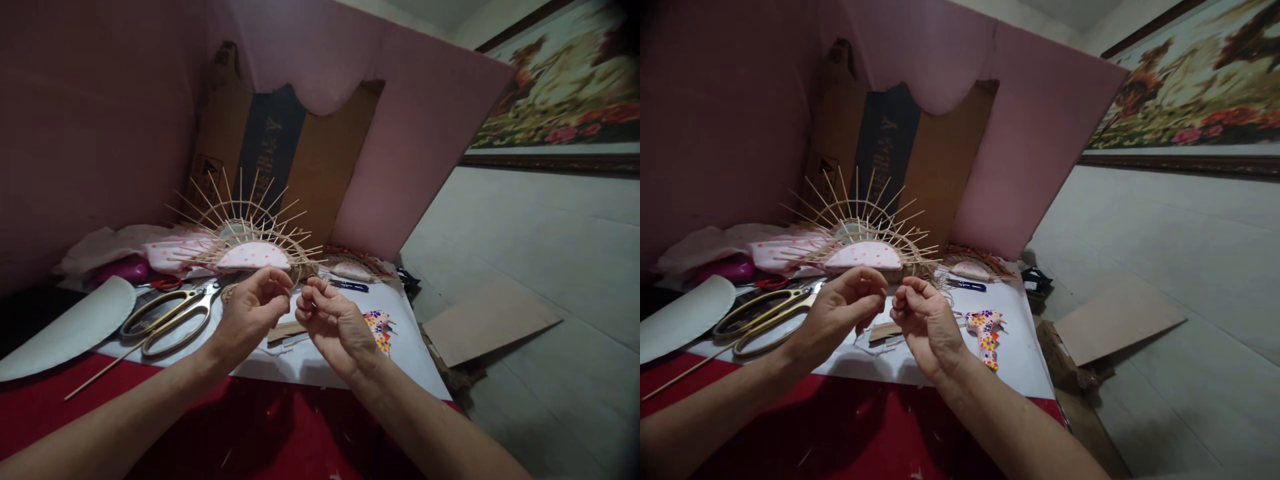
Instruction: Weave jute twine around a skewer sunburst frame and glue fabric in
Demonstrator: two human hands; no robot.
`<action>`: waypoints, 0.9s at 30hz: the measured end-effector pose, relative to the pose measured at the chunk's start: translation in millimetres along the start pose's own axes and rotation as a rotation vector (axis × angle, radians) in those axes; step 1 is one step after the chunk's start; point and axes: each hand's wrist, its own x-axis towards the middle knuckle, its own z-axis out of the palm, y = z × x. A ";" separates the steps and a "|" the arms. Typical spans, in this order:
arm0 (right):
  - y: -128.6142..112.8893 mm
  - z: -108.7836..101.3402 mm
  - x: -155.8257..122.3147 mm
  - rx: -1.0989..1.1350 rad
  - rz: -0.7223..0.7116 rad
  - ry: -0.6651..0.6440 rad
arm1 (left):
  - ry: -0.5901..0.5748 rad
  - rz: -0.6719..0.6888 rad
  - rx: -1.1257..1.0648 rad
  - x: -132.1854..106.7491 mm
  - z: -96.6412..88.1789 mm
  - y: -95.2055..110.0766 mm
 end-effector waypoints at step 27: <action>-0.9 5.9 -8.7 -0.645 -0.270 -0.052 | -0.153 -0.036 0.088 -3.2 1.9 2.0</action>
